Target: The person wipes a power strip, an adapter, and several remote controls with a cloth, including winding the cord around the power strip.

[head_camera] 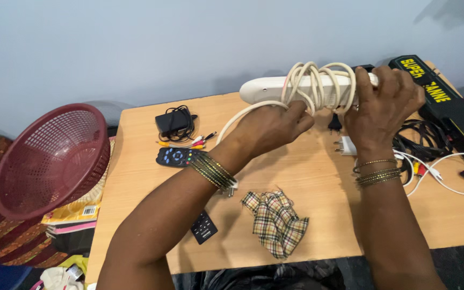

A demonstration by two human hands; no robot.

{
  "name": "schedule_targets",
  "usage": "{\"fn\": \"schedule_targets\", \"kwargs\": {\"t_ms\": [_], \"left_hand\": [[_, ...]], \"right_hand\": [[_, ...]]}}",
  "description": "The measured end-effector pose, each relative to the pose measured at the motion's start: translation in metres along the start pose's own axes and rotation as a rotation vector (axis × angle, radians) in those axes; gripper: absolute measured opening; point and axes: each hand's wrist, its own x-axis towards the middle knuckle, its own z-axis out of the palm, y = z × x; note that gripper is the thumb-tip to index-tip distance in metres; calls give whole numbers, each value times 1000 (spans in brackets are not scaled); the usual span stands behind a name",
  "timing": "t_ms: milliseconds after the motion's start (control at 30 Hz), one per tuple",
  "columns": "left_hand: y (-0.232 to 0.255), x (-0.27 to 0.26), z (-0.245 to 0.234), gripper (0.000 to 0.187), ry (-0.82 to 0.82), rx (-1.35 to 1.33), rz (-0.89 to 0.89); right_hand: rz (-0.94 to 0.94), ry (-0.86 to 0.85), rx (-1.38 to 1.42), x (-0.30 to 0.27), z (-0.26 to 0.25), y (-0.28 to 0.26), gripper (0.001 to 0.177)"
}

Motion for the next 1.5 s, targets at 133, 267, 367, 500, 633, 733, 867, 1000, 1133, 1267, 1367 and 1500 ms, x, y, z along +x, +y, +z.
{"fn": "schedule_targets", "kwargs": {"t_ms": [133,267,367,500,633,733,867,1000,1133,1267,1367,1500], "left_hand": [[-7,-2,-13,19,-33,-68,99],[-5,6,-30,40,-40,24,218],[-14,12,-42,38,-100,89,164],[-42,-1,-54,26,101,39,16],[-52,-25,-36,17,78,-66,-240],[-45,-47,4,23,103,-232,-420],[-33,-74,58,34,-47,-636,-488],[-15,-83,67,32,-257,-762,-695],[-2,-77,41,25,-259,-631,-652],[16,-68,15,11,-254,-85,-443],[19,-76,4,9,-173,125,-315],[35,-85,0,9,-155,220,-337]], "right_hand": [[-35,25,58,3,-3,4,34],[-121,-12,141,8,-3,1,42],[-190,-72,295,12,-2,-3,48],[-193,-246,608,14,-4,-28,56],[-168,-237,882,22,-15,-50,60],[-102,-253,1037,22,-26,-60,62],[80,-283,1132,25,-34,-66,62],[292,-232,980,25,-38,-67,72],[163,-93,538,24,-25,-55,67],[43,-152,254,11,-15,-50,52],[-24,-138,228,8,-14,-52,48],[-43,-143,188,8,-22,-58,48]]}}
